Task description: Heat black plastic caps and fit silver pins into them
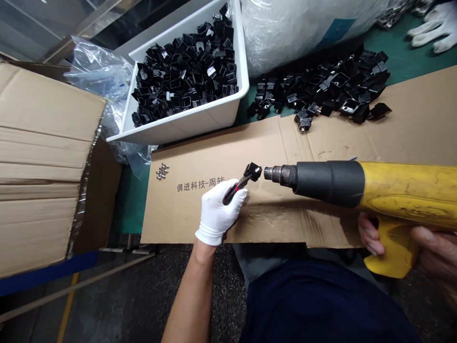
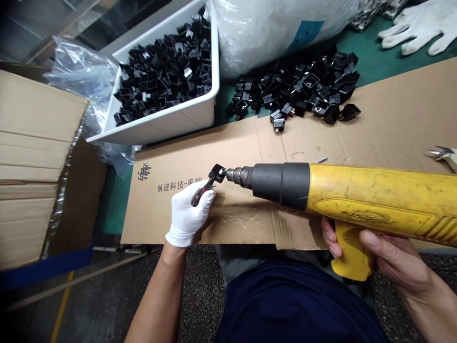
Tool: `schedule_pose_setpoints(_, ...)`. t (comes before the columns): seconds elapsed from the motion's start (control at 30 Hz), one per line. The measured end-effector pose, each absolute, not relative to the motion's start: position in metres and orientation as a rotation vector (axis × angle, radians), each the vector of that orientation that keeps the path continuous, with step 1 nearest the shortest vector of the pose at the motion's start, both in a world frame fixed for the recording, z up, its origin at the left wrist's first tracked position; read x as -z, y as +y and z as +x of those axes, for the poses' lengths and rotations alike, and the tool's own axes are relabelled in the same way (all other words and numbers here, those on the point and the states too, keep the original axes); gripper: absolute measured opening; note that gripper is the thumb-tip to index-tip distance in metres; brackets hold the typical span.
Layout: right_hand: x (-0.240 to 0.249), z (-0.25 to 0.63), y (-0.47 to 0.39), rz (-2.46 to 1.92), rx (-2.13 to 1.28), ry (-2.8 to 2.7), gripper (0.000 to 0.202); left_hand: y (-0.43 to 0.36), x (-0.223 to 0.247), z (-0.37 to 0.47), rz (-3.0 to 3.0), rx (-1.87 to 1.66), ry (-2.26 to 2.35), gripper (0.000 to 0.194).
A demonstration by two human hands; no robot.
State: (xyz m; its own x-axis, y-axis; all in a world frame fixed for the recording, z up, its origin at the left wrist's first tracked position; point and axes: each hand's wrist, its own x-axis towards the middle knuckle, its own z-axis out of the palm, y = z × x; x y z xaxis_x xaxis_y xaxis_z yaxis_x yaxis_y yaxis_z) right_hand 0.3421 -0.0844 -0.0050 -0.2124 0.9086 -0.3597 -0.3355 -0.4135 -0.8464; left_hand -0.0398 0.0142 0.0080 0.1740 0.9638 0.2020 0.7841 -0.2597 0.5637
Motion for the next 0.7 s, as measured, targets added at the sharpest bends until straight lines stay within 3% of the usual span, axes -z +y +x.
schedule_pose_setpoints(0.7, 0.0008, 0.3347, -0.0826, -1.091, -1.724, -0.787, 0.042, 0.0120, -0.0099, -0.0367, 2.107, -0.773, 1.658, 0.026)
